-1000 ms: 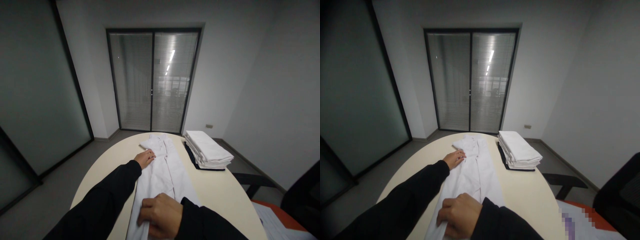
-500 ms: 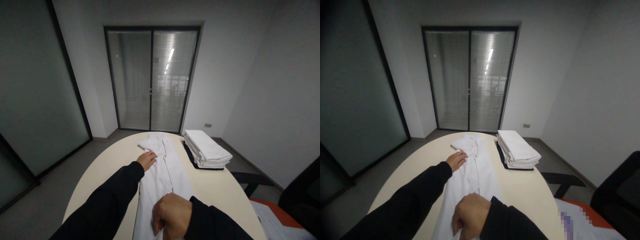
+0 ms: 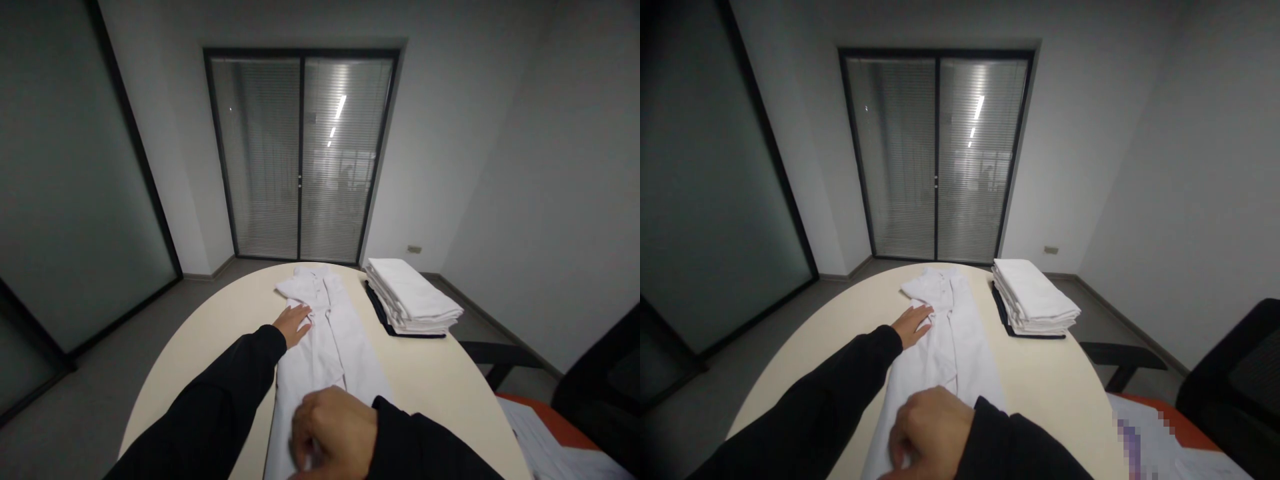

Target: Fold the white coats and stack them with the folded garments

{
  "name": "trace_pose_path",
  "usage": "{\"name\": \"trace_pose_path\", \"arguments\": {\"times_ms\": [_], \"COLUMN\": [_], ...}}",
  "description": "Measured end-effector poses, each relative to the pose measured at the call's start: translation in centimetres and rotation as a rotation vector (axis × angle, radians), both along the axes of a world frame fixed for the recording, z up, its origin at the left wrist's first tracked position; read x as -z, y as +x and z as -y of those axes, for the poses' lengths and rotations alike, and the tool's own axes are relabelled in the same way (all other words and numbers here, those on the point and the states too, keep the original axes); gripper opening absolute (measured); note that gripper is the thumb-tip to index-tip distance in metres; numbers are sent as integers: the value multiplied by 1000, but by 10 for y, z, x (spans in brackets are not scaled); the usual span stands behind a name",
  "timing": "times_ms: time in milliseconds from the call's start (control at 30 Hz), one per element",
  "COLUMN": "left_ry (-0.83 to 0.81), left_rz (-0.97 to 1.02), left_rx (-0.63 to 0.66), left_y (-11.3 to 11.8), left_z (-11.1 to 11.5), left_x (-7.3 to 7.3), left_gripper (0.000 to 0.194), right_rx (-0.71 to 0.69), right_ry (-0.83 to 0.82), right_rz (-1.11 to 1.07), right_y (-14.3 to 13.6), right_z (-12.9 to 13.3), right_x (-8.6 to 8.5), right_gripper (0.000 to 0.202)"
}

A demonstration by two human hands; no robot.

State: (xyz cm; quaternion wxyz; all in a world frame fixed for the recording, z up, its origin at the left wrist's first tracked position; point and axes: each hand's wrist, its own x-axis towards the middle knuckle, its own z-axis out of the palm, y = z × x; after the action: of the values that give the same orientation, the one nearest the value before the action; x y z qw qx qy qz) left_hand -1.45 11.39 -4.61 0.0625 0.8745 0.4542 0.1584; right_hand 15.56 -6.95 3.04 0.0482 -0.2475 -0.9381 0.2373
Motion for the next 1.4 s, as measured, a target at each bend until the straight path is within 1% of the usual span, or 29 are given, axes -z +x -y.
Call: {"name": "trace_pose_path", "arguments": {"times_ms": [67, 133, 167, 200, 233, 300, 367, 433, 500, 533, 600, 667, 733, 800, 833, 900, 967, 1033, 1133, 1200, 1267, 1400], "left_ry": [3, 1, 0, 2, 9, 37, 80, 124, 157, 170, 187, 194, 175, 120, 90, 69, 97, 133, 154, 162, 188, 242], "left_rz": [-26, -54, -65, -73, -77, -75, -57, -8, 65, 101, 149, 166, 191, 237, 255, 253, 206, 154, 88, 56, 54, 105], "left_rx": [6, -2, -10, -17, -23, -32, -37, -52, -89, -126, -251, -424, -587, -687, -707, -703, -660, -576, -409, -353, -343, -301], "left_y": [0, 0, 0, 0, 0, 0, 0, -2, -4, -6, -10, -17, -25, -35, -40, -50, -59, -64, -68, -69, -68, -64], "left_z": [-1, -2, -2, -2, -2, -1, 0, 1, -1, -2, -7, -13, -21, -30, -35, -45, -53, -61, -69, -74, -80, -95], "left_x": [1, 3, 3, 4, 4, 5, 5, 4, 3, 2, 1, -1, -1, -1, -1, 0, -1, -3, -8, -12, -17, -31], "left_gripper": [50, 51, 51, 52, 52, 52, 51, 47, 39, 35, 30, 33, 44, 53, 55, 56, 56, 55, 52, 44, 37, 33], "right_rx": [-47, -32, 2, 81, 116, 54, -27, -81, -107, -112, -151, -244, -322, -351, -350, -342, -325, -306, -305, -310, -328, -382], "right_ry": [168, 280, 305, 320, 318, 279, 237, 190, 120, 78, -7, -76, -119, -136, -140, -148, -161, -172, -172, -155, -140, -145], "right_rz": [-85, -69, -30, -4, 13, 23, 24, 23, 29, 32, 23, -23, -80, -114, -117, -104, -91, -99, -115, -128, -128, -110], "right_y": [-7, -13, -15, -16, -17, -15, -11, -6, -3, -3, -3, -5, -6, -8, -8, -8, -8, -7, -6, -6, -5, -3], "right_z": [1, 4, 5, 6, 7, 6, 5, 3, -1, -3, -9, -16, -22, -26, -26, -26, -24, -23, -24, -26, -30, -37], "right_x": [0, 11, 20, 30, 40, 57, 63, 60, 48, 42, 30, 23, 21, 20, 19, 16, 11, 6, 5, 7, 13, 27], "right_gripper": [49, 64, 61, 53, 51, 55, 53, 50, 49, 49, 53, 60, 62, 61, 60, 56, 53, 51, 47, 43, 40, 36]}}
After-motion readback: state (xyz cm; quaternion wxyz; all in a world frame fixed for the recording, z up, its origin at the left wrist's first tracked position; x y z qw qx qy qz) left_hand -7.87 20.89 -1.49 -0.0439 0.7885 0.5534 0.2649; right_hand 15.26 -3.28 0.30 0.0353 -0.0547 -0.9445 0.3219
